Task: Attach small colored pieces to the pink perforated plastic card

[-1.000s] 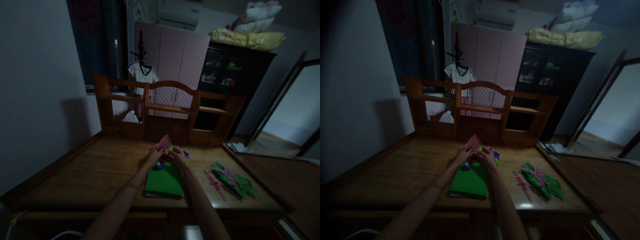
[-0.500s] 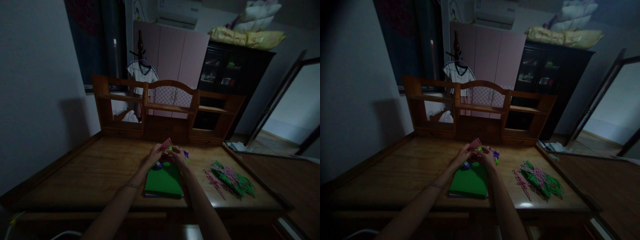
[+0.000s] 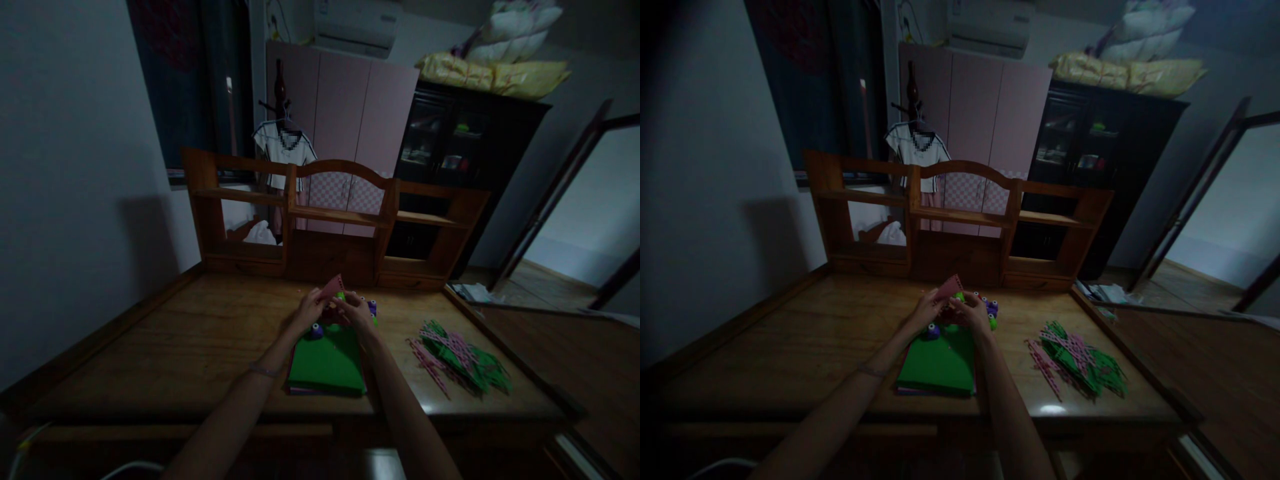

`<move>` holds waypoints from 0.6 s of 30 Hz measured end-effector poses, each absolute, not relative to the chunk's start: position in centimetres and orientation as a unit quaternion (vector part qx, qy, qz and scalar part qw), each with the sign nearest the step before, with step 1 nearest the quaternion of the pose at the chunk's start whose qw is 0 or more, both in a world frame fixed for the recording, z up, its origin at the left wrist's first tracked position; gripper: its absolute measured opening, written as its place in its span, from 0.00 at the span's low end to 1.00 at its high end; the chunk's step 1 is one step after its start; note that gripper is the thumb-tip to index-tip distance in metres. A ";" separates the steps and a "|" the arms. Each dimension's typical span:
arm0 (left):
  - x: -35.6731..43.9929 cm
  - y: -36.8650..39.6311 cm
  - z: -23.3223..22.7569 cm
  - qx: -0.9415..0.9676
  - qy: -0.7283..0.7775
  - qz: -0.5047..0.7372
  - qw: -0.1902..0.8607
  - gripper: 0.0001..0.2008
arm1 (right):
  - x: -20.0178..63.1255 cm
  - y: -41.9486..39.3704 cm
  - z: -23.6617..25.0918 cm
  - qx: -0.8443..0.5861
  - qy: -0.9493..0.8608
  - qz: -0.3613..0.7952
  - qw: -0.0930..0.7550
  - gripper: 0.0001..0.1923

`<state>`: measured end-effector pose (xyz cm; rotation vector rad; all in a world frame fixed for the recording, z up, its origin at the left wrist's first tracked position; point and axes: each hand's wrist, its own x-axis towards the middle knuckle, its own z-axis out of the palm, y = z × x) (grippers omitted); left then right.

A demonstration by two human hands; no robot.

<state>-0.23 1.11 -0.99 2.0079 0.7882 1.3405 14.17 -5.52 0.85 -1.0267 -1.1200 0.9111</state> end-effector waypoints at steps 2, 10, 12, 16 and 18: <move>-0.2 1.1 -1.1 0.754 0.292 0.502 0.306 0.12 | 14.2 -5.5 0.9 -0.444 -0.495 0.401 0.630 0.22; -0.2 1.2 -1.3 0.757 0.283 0.499 0.313 0.13 | 14.4 -5.5 0.7 -0.444 -0.504 0.395 0.626 0.20; -0.1 1.2 -1.3 0.756 0.287 0.500 0.311 0.12 | 14.4 -5.6 0.8 -0.447 -0.502 0.397 0.625 0.21; 0.0 1.4 -1.4 0.749 0.295 0.503 0.313 0.12 | 14.4 -5.9 1.2 -0.444 -0.504 0.401 0.624 0.21; -0.1 1.4 -1.4 0.752 0.295 0.501 0.312 0.13 | 14.4 -5.9 1.2 -0.444 -0.502 0.401 0.624 0.21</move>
